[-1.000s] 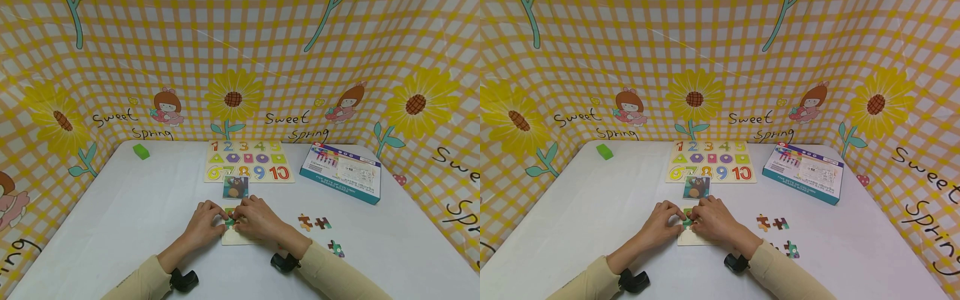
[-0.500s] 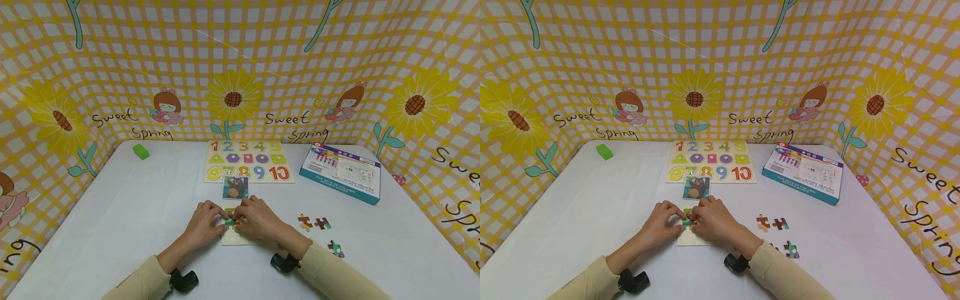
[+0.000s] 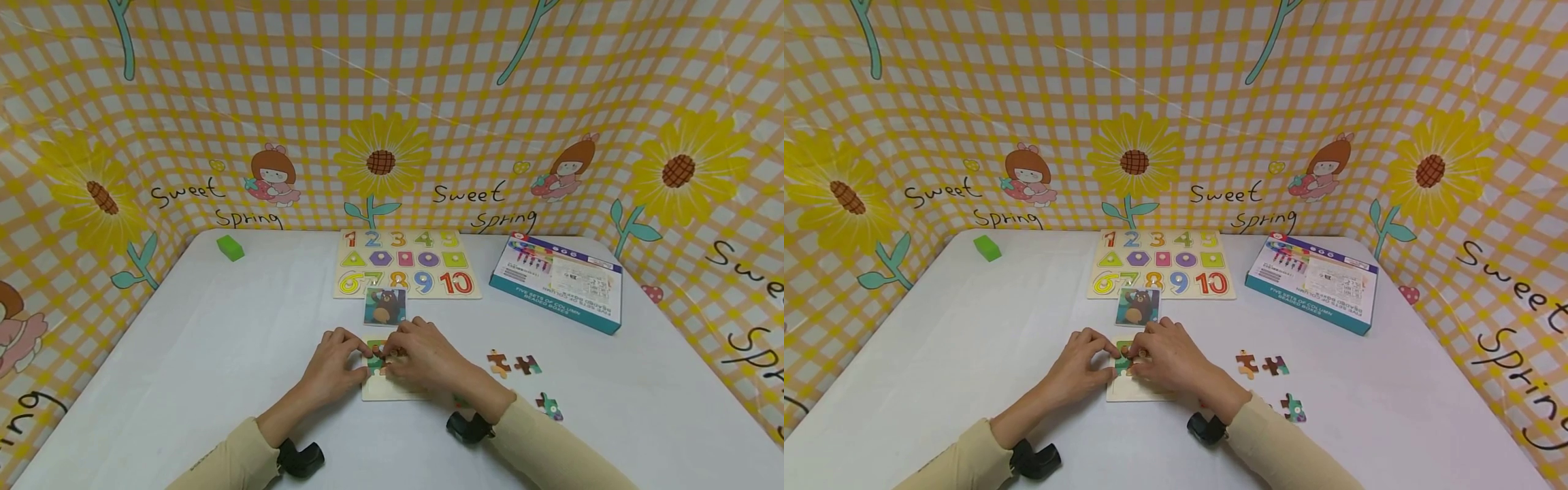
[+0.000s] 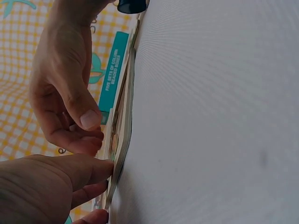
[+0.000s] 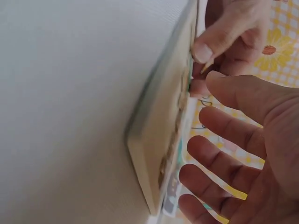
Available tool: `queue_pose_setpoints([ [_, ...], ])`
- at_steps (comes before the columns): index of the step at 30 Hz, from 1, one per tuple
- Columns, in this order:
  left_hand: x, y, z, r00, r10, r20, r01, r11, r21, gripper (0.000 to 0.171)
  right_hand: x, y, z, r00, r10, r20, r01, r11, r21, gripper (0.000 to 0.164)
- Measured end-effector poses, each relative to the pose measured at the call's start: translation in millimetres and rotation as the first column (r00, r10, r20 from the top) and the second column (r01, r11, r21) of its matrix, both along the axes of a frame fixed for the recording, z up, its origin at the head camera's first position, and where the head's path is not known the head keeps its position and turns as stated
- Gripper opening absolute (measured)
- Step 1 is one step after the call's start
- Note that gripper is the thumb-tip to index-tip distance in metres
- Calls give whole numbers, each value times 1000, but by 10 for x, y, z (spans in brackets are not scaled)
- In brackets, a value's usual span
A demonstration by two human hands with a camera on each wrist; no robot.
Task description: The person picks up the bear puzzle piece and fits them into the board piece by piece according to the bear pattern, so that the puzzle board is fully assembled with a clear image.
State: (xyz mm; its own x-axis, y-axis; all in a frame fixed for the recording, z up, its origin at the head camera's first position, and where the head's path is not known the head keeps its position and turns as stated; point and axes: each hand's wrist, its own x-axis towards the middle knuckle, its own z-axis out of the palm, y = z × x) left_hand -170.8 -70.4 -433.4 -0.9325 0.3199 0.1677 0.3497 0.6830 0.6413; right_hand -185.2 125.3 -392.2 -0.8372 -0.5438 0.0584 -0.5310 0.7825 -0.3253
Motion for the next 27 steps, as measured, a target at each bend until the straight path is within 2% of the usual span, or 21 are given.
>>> queue_pose_setpoints([
  [5,5,2,5,1000,-2,5,2,1000,5,14,5,104,91,1000,-20,-11,20,1000,-16,18],
  [12,5,7,-3,1000,1,16,-1,1000,8,14,42,396,176,996,-90,10,91,995,-37,20],
  [21,6,4,-4,1000,0,16,0,1000,2,14,145,854,210,982,-190,14,190,980,-49,24],
  [27,5,10,2,1000,5,28,-6,1000,3,13,184,1134,218,974,-227,27,228,970,-82,23],
])
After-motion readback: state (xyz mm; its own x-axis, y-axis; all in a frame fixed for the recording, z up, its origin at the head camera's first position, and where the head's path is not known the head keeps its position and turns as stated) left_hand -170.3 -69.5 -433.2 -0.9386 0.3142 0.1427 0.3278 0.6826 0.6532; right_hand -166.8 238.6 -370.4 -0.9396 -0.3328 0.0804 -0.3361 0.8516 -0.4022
